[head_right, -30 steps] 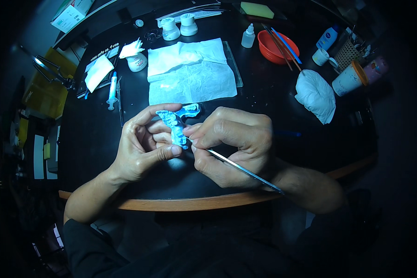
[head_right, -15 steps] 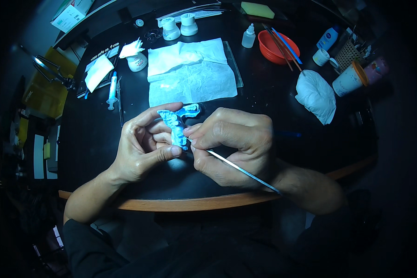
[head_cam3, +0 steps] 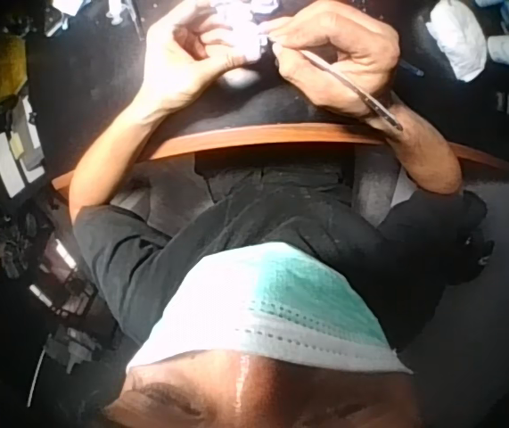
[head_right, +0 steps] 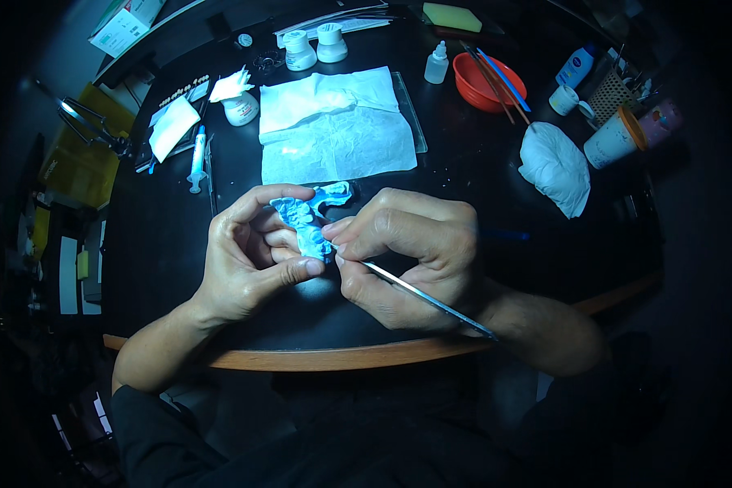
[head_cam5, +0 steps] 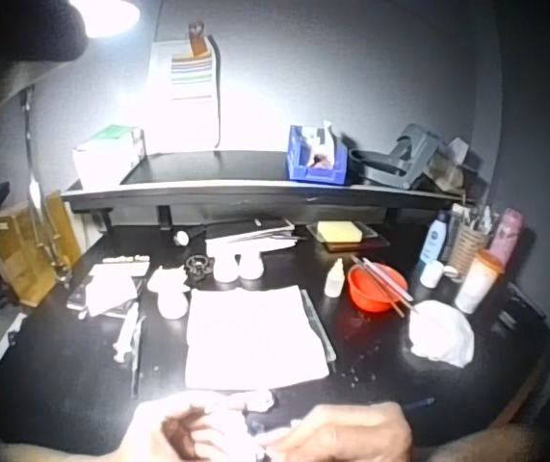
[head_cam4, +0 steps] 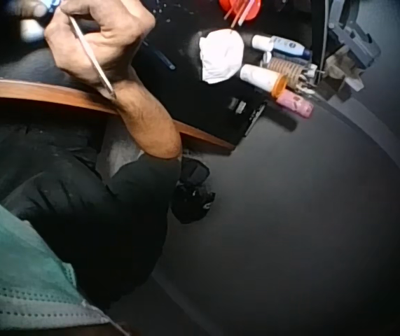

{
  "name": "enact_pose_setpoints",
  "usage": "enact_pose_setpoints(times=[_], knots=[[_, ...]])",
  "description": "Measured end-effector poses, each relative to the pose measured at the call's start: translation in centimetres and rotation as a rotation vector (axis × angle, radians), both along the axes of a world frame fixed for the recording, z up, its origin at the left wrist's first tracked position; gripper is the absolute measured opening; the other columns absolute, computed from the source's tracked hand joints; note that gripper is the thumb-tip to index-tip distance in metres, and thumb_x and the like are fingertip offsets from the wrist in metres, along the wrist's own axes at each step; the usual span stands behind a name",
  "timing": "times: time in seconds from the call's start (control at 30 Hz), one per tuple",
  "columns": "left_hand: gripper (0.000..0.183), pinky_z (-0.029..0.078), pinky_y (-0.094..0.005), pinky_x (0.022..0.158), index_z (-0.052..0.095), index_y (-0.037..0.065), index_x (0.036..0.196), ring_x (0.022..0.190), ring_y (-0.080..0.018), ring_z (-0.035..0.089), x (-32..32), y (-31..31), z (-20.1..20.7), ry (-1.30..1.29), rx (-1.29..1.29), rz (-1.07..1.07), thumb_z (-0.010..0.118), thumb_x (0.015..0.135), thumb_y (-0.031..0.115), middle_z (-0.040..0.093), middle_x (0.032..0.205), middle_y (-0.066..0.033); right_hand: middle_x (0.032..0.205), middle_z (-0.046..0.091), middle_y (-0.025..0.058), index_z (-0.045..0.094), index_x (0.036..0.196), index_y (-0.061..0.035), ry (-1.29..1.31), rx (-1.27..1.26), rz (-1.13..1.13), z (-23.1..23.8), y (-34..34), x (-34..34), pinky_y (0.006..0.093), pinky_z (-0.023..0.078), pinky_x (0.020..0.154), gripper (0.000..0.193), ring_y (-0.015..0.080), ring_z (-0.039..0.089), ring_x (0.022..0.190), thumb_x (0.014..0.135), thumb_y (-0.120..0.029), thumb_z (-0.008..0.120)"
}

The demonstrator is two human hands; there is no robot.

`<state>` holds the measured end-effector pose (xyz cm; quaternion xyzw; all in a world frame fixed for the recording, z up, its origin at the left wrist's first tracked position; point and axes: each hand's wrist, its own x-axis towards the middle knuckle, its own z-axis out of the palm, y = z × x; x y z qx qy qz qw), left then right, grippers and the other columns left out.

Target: The person works on a small blue dental appliance, using a fine metal tool to scrape and shape its surface, then briefly uses a small brush to clean it. The person continues to scrape and refine the appliance with the metal tool, rotating it to access different areas.

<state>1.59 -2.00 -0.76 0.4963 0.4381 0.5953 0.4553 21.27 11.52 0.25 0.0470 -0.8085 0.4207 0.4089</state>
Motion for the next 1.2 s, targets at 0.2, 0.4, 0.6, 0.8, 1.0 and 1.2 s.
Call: enact_pose_setpoints(times=[0.2,0.4,0.6,0.8,1.0,1.2], knots=[[0.059,0.067,-0.0255,0.087,0.055,-0.007,0.140,0.100,-0.0187,0.078,0.04,0.11,-0.20,-0.003,-0.002,-0.011,0.082,0.088,-0.010,0.074,0.109,-0.0188,0.082,0.074,0.0142,0.071,0.083,0.0016,0.005,0.009,-0.006,-0.01,-0.03,0.04,0.0359,0.068,0.080,0.010,0.0243,0.080,0.085,0.078,0.008,0.077],[0.062,0.066,-0.0270,0.089,0.054,-0.006,0.143,0.102,-0.0194,0.078,0.16,-0.03,-0.24,-0.058,-0.012,-0.019,0.081,0.088,-0.011,0.074,0.114,-0.0206,0.087,0.074,0.0155,0.071,0.087,0.0024,-0.010,0.026,0.030,0.15,0.20,0.28,0.0403,0.068,0.086,0.009,0.0258,0.080,0.090,0.082,0.008,0.076],[0.064,0.066,-0.0272,0.090,0.052,-0.006,0.145,0.102,-0.0197,0.078,0.01,0.10,-0.36,-0.032,0.005,-0.032,0.081,0.088,-0.012,0.074,0.116,-0.0216,0.091,0.074,0.0167,0.071,0.090,0.0034,-0.043,0.062,0.046,0.30,0.22,0.43,0.0445,0.068,0.092,0.010,0.0277,0.080,0.095,0.083,0.010,0.075],[0.064,0.066,-0.0277,0.090,0.053,-0.007,0.145,0.101,-0.0197,0.078,-0.03,0.08,-0.30,-0.025,-0.001,-0.033,0.081,0.088,-0.012,0.074,0.116,-0.0215,0.090,0.074,0.0168,0.071,0.089,0.0032,-0.041,0.044,0.049,0.19,0.18,0.38,0.0444,0.068,0.092,0.011,0.0273,0.080,0.095,0.082,0.011,0.074],[0.065,0.066,-0.0283,0.091,0.052,-0.007,0.147,0.102,-0.0204,0.078,-0.20,0.04,-0.20,0.013,0.000,-0.040,0.080,0.088,-0.012,0.074,0.116,-0.0214,0.090,0.074,0.0169,0.071,0.088,0.0030,-0.042,0.055,0.053,0.29,0.18,0.41,0.0441,0.068,0.092,0.010,0.0273,0.080,0.094,0.082,0.010,0.075],[0.067,0.066,-0.0289,0.092,0.050,-0.007,0.150,0.105,-0.0216,0.077,-0.16,0.07,-0.02,0.018,0.002,-0.041,0.079,0.089,-0.012,0.073,0.119,-0.0229,0.089,0.074,0.0168,0.069,0.085,0.0026,-0.049,0.055,0.045,0.39,0.18,0.43,0.0432,0.068,0.091,0.009,0.0268,0.080,0.092,0.082,0.008,0.075]])
